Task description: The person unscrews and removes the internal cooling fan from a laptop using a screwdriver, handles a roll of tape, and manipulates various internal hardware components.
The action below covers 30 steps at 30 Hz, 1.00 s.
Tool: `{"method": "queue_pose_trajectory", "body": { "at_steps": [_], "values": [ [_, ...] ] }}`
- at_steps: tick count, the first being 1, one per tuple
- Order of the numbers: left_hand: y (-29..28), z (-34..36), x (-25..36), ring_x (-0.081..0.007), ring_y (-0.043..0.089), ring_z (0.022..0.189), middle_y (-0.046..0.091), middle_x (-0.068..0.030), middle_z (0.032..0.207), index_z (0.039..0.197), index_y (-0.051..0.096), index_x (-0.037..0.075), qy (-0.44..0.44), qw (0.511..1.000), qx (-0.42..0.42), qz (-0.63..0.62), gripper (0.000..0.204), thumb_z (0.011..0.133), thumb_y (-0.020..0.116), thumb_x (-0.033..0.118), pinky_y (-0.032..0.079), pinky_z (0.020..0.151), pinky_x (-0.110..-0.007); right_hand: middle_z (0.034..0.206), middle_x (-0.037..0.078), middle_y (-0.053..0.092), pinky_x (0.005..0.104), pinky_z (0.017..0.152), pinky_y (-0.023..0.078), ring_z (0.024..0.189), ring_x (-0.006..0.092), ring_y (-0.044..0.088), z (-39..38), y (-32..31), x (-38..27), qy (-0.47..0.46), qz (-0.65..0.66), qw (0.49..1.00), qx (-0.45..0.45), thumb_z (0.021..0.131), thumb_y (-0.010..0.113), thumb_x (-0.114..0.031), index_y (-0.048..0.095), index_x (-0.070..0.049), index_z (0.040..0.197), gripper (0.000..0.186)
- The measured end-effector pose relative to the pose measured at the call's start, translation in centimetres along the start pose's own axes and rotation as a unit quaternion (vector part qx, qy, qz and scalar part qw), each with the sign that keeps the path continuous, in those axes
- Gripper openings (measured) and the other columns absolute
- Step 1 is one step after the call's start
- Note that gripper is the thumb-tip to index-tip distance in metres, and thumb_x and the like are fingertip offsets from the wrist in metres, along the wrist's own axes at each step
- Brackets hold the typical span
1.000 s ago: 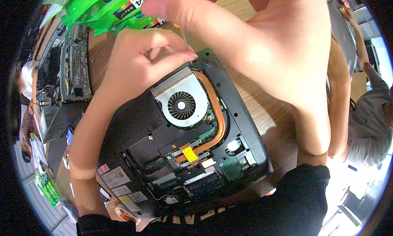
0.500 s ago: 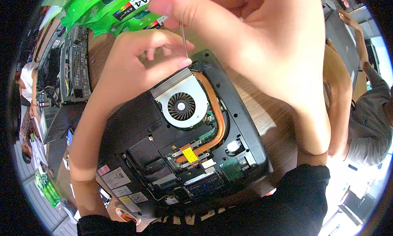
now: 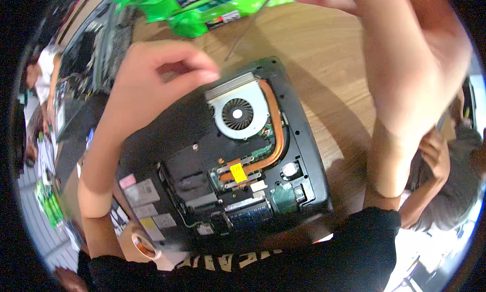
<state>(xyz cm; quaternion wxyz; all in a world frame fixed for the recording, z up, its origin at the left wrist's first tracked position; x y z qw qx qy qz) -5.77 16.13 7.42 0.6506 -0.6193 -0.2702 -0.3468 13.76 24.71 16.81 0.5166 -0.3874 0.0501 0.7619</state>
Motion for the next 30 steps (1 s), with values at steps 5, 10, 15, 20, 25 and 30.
{"method": "queue_pose_trajectory", "body": {
  "at_steps": [5, 10, 15, 20, 25, 30],
  "values": [
    [-7.8, -15.0, 4.2, -0.0122, 0.06, 0.06, 0.066, -0.0057, 0.068, 0.074, 0.068, 0.001, -0.047, 0.983, 0.138, 0.11, 0.012, 0.073, 0.08, 0.005, 0.046, 0.057, -0.025, 0.116, 0.024, 0.062, 0.0404, 0.08, 0.059, 0.091, 0.0343, 0.069, -0.7, 0.7, -2.5, -0.031, 0.094, 0.995, -0.006, 0.101, 0.049, -0.011, 0.047, 0.004, 0.132, 0.034],
    [-8.3, -38.0, 2.1, -0.015, 0.059, 0.064, 0.063, -0.0049, 0.07, 0.073, 0.064, 0.0, -0.247, 0.922, 0.267, 0.135, 0.02, 0.069, 0.083, 0.006, 0.045, 0.059, -0.027, 0.111, 0.021, 0.062, 0.0403, 0.079, 0.057, 0.087, 0.0294, 0.067, -0.8, 5.8, -7.0, -0.016, 0.095, 0.995, 0.021, 0.1, 0.051, -0.007, 0.043, 0.003, 0.136, 0.039],
    [-5.4, -47.6, 0.8, -0.0138, 0.059, 0.07, 0.063, -0.0061, 0.075, 0.081, 0.069, 0.001, -0.307, 0.885, 0.32, 0.143, 0.012, 0.073, 0.079, 0.001, 0.047, 0.064, -0.026, 0.104, 0.021, 0.065, 0.0396, 0.079, 0.056, 0.086, 0.0248, 0.065, -2.9, 7.6, -7.0, 0.005, 0.126, 0.992, -0.002, 0.097, 0.054, 0.0, 0.043, 0.004, 0.135, 0.04],
    [-3.3, -46.9, -1.6, -0.0181, 0.059, 0.075, 0.062, -0.0064, 0.084, 0.088, 0.073, 0.003, -0.222, 0.91, 0.326, 0.128, 0.015, 0.075, 0.079, 0.005, 0.048, 0.067, -0.031, 0.101, 0.017, 0.064, 0.038, 0.075, 0.058, 0.087, 0.0227, 0.064, -5.9, 9.0, -8.7, 0.02, 0.101, 0.995, -0.016, 0.094, 0.057, 0.002, 0.046, 0.002, 0.132, 0.04],
    [-0.8, -46.9, -1.7, -0.0247, 0.058, 0.079, 0.058, -0.0077, 0.086, 0.091, 0.074, 0.003, -0.209, 0.915, 0.293, 0.183, 0.021, 0.071, 0.079, 0.003, 0.047, 0.07, -0.034, 0.103, 0.015, 0.062, 0.04, 0.078, 0.056, 0.091, 0.0214, 0.062, -8.2, 9.8, -11.1, 0.038, 0.102, 0.994, -0.016, 0.095, 0.057, -0.001, 0.044, 0.0, 0.135, 0.041],
    [-0.7, -46.0, -0.9, -0.0254, 0.06, 0.079, 0.061, -0.0108, 0.088, 0.096, 0.073, 0.001, -0.206, 0.92, 0.289, 0.168, 0.024, 0.073, 0.074, -0.004, 0.049, 0.07, -0.033, 0.102, 0.013, 0.065, 0.0328, 0.089, 0.05, 0.098, 0.0215, 0.064, -13.4, 4.1, -11.1, 0.109, -0.045, 0.992, 0.054, 0.09, 0.068, -0.006, 0.054, 0.001, 0.109, 0.025]
  ]
}}
Point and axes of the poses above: each hand's wrist, its own z-axis towards the middle knuckle, its own y-axis out of the palm, x = y × z, the point moved 10 cm from there along z, towards the middle knuckle
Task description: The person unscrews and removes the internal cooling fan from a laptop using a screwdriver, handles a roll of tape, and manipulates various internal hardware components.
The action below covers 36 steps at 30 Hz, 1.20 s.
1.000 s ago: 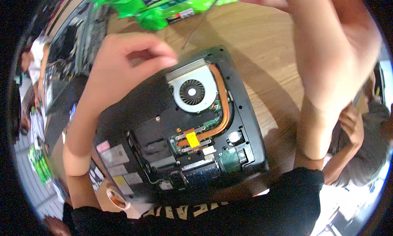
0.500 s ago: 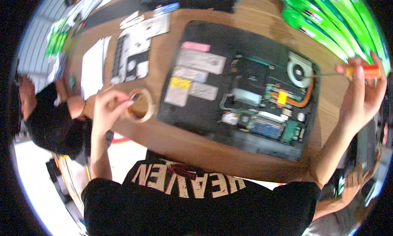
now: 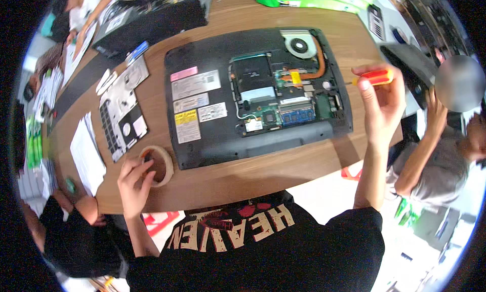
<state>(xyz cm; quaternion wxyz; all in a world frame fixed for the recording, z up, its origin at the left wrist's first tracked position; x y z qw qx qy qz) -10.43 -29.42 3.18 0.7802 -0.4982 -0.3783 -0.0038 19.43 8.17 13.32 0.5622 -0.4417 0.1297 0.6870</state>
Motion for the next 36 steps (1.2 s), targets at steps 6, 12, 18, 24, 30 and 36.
{"method": "queue_pose_trajectory", "body": {
  "at_steps": [6, 12, 18, 24, 30, 36],
  "values": [
    [-1.5, 0.7, 2.2, -0.0204, 0.06, 0.07, 0.063, -0.0119, 0.083, 0.094, 0.073, 0.0, 0.021, 0.999, 0.035, -0.004, 0.019, 0.077, 0.069, -0.007, 0.048, 0.064, -0.029, 0.104, 0.017, 0.069, 0.0269, 0.083, 0.054, 0.095, 0.0176, 0.068, -5.0, -0.4, 1.1, 0.015, -0.086, 0.992, 0.089, 0.085, 0.071, 0.004, 0.058, 0.003, 0.103, 0.022],
    [-1.2, 2.2, 2.8, -0.0181, 0.057, 0.066, 0.062, -0.011, 0.081, 0.092, 0.072, -0.001, 0.027, 0.999, 0.032, -0.021, 0.017, 0.077, 0.068, -0.007, 0.045, 0.06, -0.028, 0.104, 0.017, 0.071, 0.0255, 0.081, 0.055, 0.094, 0.016, 0.068, -5.6, -0.6, 3.7, 0.052, -0.061, 0.989, 0.124, 0.087, 0.07, 0.002, 0.059, 0.003, 0.101, 0.018],
    [-1.2, 2.1, 2.8, -0.0183, 0.055, 0.064, 0.061, -0.0105, 0.078, 0.091, 0.072, -0.002, 0.051, 0.998, 0.039, -0.025, 0.015, 0.078, 0.067, -0.006, 0.041, 0.059, -0.028, 0.086, 0.016, 0.069, 0.0309, 0.067, 0.053, 0.074, 0.018, 0.068, -6.1, -1.0, 5.0, 0.142, -0.232, 0.962, 0.027, 0.083, 0.075, -0.009, 0.056, 0.002, 0.09, 0.024],
    [-0.9, 2.5, 2.2, -0.0236, 0.058, 0.073, 0.063, -0.0116, 0.08, 0.09, 0.07, -0.004, 0.02, 0.999, 0.023, -0.027, 0.009, 0.084, 0.064, -0.001, 0.043, 0.067, -0.032, 0.083, 0.018, 0.066, 0.0355, 0.067, 0.051, 0.074, 0.0289, 0.067, -5.9, 2.0, 4.4, 0.127, -0.296, 0.946, -0.044, 0.085, 0.068, -0.008, 0.06, 0.001, 0.095, 0.015],
    [-1.1, 2.7, 2.1, -0.0231, 0.059, 0.075, 0.064, -0.0118, 0.082, 0.09, 0.07, -0.004, 0.02, 0.999, 0.022, -0.02, 0.009, 0.086, 0.063, 0.0, 0.044, 0.069, -0.032, 0.079, 0.016, 0.068, 0.0324, 0.065, 0.051, 0.07, 0.0232, 0.067, -5.7, 2.0, 4.6, 0.132, -0.277, 0.952, -0.001, 0.09, 0.063, -0.008, 0.066, 0.002, 0.093, 0.01],
    [-1.6, 2.5, 1.8, -0.0232, 0.059, 0.073, 0.062, -0.011, 0.079, 0.09, 0.071, -0.002, 0.041, 0.998, 0.044, -0.018, 0.011, 0.081, 0.066, -0.001, 0.044, 0.064, -0.032, 0.076, 0.016, 0.069, 0.0292, 0.064, 0.05, 0.066, 0.0186, 0.066, -4.4, 0.9, 4.4, 0.166, -0.257, 0.951, 0.04, 0.091, 0.063, -0.01, 0.068, 0.003, 0.092, 0.014]
  ]
}}
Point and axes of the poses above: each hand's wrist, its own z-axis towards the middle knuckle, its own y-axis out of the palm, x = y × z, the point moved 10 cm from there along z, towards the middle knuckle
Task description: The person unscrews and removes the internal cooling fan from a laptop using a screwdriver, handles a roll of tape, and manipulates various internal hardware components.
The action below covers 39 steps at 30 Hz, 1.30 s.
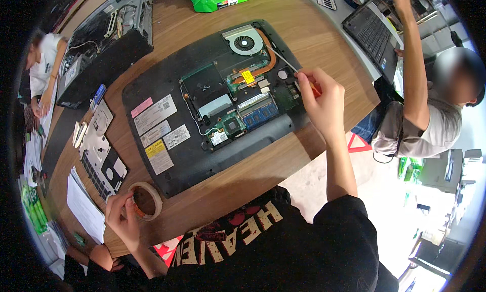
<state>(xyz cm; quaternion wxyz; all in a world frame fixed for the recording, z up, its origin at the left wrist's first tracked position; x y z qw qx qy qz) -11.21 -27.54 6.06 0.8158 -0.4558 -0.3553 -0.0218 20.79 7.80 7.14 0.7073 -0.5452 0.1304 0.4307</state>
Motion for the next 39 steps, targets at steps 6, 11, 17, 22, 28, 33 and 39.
{"method": "queue_pose_trajectory", "body": {
  "at_steps": [6, 11, 17, 22, 28, 33, 39],
  "values": [
    [-0.3, 0.2, 0.3, -0.0219, 0.057, 0.071, 0.061, -0.0104, 0.078, 0.09, 0.072, -0.001, -0.017, 1.0, -0.002, 0.011, 0.011, 0.081, 0.066, -0.001, 0.042, 0.062, -0.031, 0.078, 0.018, 0.069, 0.035, 0.067, 0.053, 0.072, 0.0307, 0.069, 1.6, 0.5, -0.2, -0.087, -0.063, 0.993, -0.045, 0.085, 0.067, -0.012, 0.07, 0.001, 0.09, 0.014],
    [0.1, 0.3, 0.7, -0.02, 0.056, 0.068, 0.061, -0.0096, 0.078, 0.091, 0.072, -0.001, 0.022, 1.0, 0.001, 0.003, 0.011, 0.081, 0.066, -0.002, 0.039, 0.059, -0.031, 0.081, 0.02, 0.069, 0.0387, 0.069, 0.054, 0.076, 0.0351, 0.069, 2.8, 1.5, -0.1, -0.08, -0.099, 0.989, -0.07, 0.084, 0.067, -0.016, 0.072, -0.003, 0.089, 0.016],
    [0.0, 0.1, 0.0, -0.0205, 0.055, 0.068, 0.061, -0.0098, 0.077, 0.09, 0.072, -0.001, 0.0, 1.0, -0.01, -0.003, 0.01, 0.081, 0.066, -0.001, 0.039, 0.059, -0.031, 0.075, 0.018, 0.067, 0.0421, 0.067, 0.054, 0.072, 0.0362, 0.067, 4.1, 1.4, -2.4, -0.089, -0.209, 0.966, -0.126, 0.083, 0.065, -0.019, 0.075, -0.007, 0.088, 0.016],
    [0.5, 0.4, 0.3, -0.0214, 0.057, 0.07, 0.062, -0.011, 0.079, 0.089, 0.07, -0.002, -0.003, 1.0, -0.018, -0.003, 0.008, 0.084, 0.065, 0.001, 0.041, 0.062, -0.031, 0.072, 0.018, 0.066, 0.0438, 0.065, 0.053, 0.068, 0.0372, 0.065, 5.0, 2.7, -4.1, -0.156, -0.234, 0.948, -0.151, 0.083, 0.064, -0.019, 0.074, -0.007, 0.085, 0.016],
    [0.5, 2.2, 1.9, -0.0214, 0.056, 0.067, 0.06, -0.0103, 0.076, 0.09, 0.072, -0.001, 0.024, 0.999, -0.043, 0.003, 0.011, 0.08, 0.067, -0.002, 0.043, 0.061, -0.032, 0.076, 0.019, 0.068, 0.037, 0.066, 0.053, 0.071, 0.0324, 0.069, 3.2, 2.3, 1.0, -0.043, -0.065, 0.988, -0.133, 0.086, 0.064, -0.015, 0.073, -0.002, 0.091, 0.016],
    [3.7, 6.3, 5.6, -0.0219, 0.057, 0.067, 0.06, -0.0089, 0.078, 0.091, 0.072, 0.002, 0.113, 0.987, -0.115, -0.007, 0.016, 0.075, 0.072, -0.002, 0.044, 0.06, -0.033, 0.081, 0.02, 0.069, 0.0349, 0.066, 0.052, 0.07, 0.029, 0.07, 1.5, 2.3, 2.7, -0.049, -0.006, 0.996, -0.071, 0.088, 0.064, -0.011, 0.071, 0.002, 0.094, 0.016],
    [9.9, 12.5, 13.9, -0.0242, 0.059, 0.07, 0.059, -0.0074, 0.077, 0.088, 0.07, 0.004, 0.291, 0.936, -0.182, -0.078, 0.01, 0.078, 0.072, 0.003, 0.046, 0.062, -0.034, 0.075, 0.019, 0.068, 0.0329, 0.063, 0.051, 0.065, 0.0251, 0.068, 2.1, 1.5, 2.2, -0.018, 0.011, 0.997, -0.076, 0.088, 0.065, -0.012, 0.071, 0.001, 0.092, 0.015]
  ]
}}
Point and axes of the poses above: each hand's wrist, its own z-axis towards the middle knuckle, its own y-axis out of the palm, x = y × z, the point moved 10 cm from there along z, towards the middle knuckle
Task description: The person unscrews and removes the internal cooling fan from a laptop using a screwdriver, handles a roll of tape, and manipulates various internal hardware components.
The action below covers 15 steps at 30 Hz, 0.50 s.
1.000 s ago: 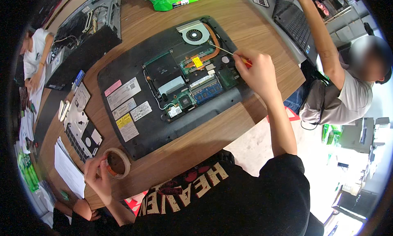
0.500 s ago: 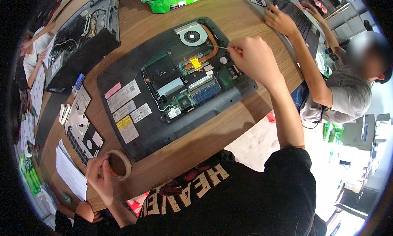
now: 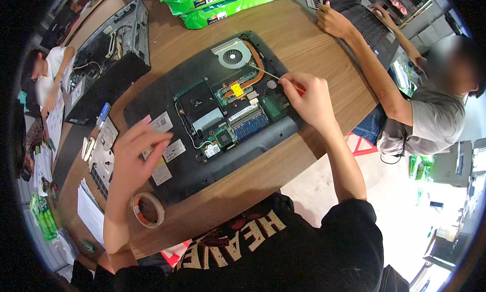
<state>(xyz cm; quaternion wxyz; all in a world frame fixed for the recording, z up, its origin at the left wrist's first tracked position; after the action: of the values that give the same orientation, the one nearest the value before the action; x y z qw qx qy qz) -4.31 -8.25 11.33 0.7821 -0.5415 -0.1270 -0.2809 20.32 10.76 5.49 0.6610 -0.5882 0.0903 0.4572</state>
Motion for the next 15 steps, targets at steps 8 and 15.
{"method": "queue_pose_trajectory", "body": {
  "at_steps": [8, 15],
  "values": [
    [9.9, 13.0, -3.8, -0.021, 0.061, 0.067, 0.063, -0.0092, 0.084, 0.088, 0.071, 0.002, -0.027, 0.998, -0.032, -0.037, 0.013, 0.085, 0.069, 0.014, 0.049, 0.064, -0.032, 0.069, 0.013, 0.067, 0.0266, 0.058, 0.046, 0.059, 0.0107, 0.058, 4.1, -1.5, 2.3, -0.024, 0.089, 0.993, 0.075, 0.089, 0.066, -0.016, 0.071, 0.002, 0.092, 0.019],
    [14.1, 17.7, -4.3, -0.0284, 0.07, 0.07, 0.071, -0.0127, 0.073, 0.08, 0.071, 0.005, -0.052, 0.993, -0.075, 0.069, 0.013, 0.075, 0.075, 0.015, 0.055, 0.067, -0.038, 0.082, 0.006, 0.072, 0.0224, 0.063, 0.047, 0.069, 0.0046, 0.057, 3.7, -2.5, 6.8, 0.035, 0.178, 0.976, 0.12, 0.091, 0.066, -0.014, 0.072, 0.0, 0.098, 0.017]
  ]
}}
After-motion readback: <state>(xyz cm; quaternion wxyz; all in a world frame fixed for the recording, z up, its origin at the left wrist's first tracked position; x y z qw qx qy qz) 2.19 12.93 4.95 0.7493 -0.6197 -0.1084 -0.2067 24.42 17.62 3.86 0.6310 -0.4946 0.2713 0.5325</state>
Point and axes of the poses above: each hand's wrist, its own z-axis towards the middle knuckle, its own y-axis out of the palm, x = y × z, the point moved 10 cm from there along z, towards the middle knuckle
